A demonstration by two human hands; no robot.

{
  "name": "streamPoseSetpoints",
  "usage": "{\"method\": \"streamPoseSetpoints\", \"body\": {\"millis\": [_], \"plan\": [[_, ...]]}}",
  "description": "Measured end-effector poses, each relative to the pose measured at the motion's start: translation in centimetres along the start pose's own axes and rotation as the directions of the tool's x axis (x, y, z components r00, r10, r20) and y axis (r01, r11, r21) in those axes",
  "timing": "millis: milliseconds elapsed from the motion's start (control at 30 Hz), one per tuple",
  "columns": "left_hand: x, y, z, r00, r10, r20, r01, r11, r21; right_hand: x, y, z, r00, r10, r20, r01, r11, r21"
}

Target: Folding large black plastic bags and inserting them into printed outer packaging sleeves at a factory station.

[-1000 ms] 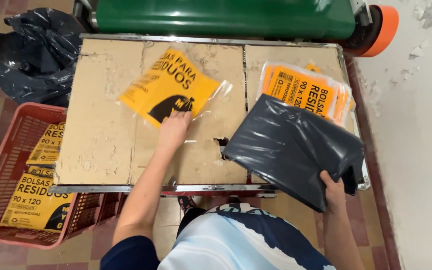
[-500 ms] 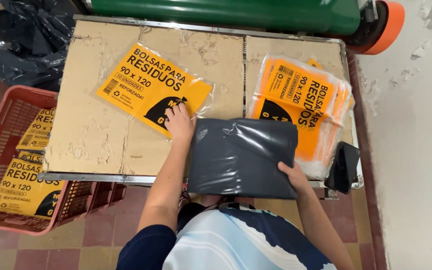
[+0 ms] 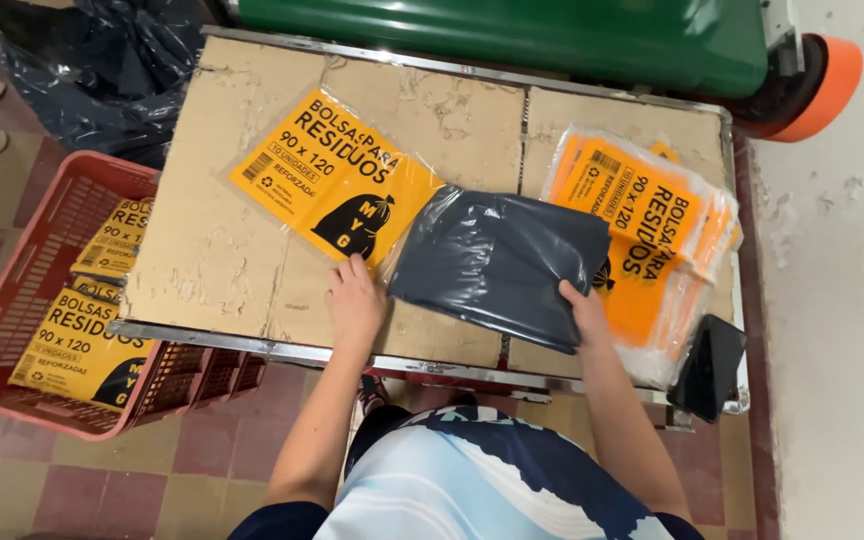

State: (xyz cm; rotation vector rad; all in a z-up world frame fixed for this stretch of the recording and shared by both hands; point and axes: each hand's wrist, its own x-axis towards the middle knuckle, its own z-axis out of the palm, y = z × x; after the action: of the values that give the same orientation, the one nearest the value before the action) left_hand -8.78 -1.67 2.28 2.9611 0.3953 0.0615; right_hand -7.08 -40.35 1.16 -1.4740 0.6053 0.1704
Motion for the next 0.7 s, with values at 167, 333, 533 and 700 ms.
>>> {"method": "streamPoseSetpoints", "body": {"millis": [167,333,533,700], "plan": [[2.9,-3.2,3.0,0.982,0.004,-0.187,0.005,0.999,0.046,-10.3,-5.9,11.3,0.989,0.027,-0.149,-0.023,0.999,0.025],[7.1,-8.5,0.8,0.989,-0.069,-0.13,0.05,0.988,-0.145,-16.5,-8.9,12.7,0.399,0.294,0.869,0.116,0.923,-0.366],[8.2,-12.1,0.5,0.99,0.05,-0.132,-0.044,0.998,0.045,1.8,-2.3,15.2,0.873,-0.084,0.481,0.317,0.848,-0.426],[9.0,-13.2,-1.3,0.997,0.054,0.053,-0.046,0.988,-0.149,12.4,1.1,22.3,0.942,0.014,0.334,0.119,0.921,-0.372]]}}
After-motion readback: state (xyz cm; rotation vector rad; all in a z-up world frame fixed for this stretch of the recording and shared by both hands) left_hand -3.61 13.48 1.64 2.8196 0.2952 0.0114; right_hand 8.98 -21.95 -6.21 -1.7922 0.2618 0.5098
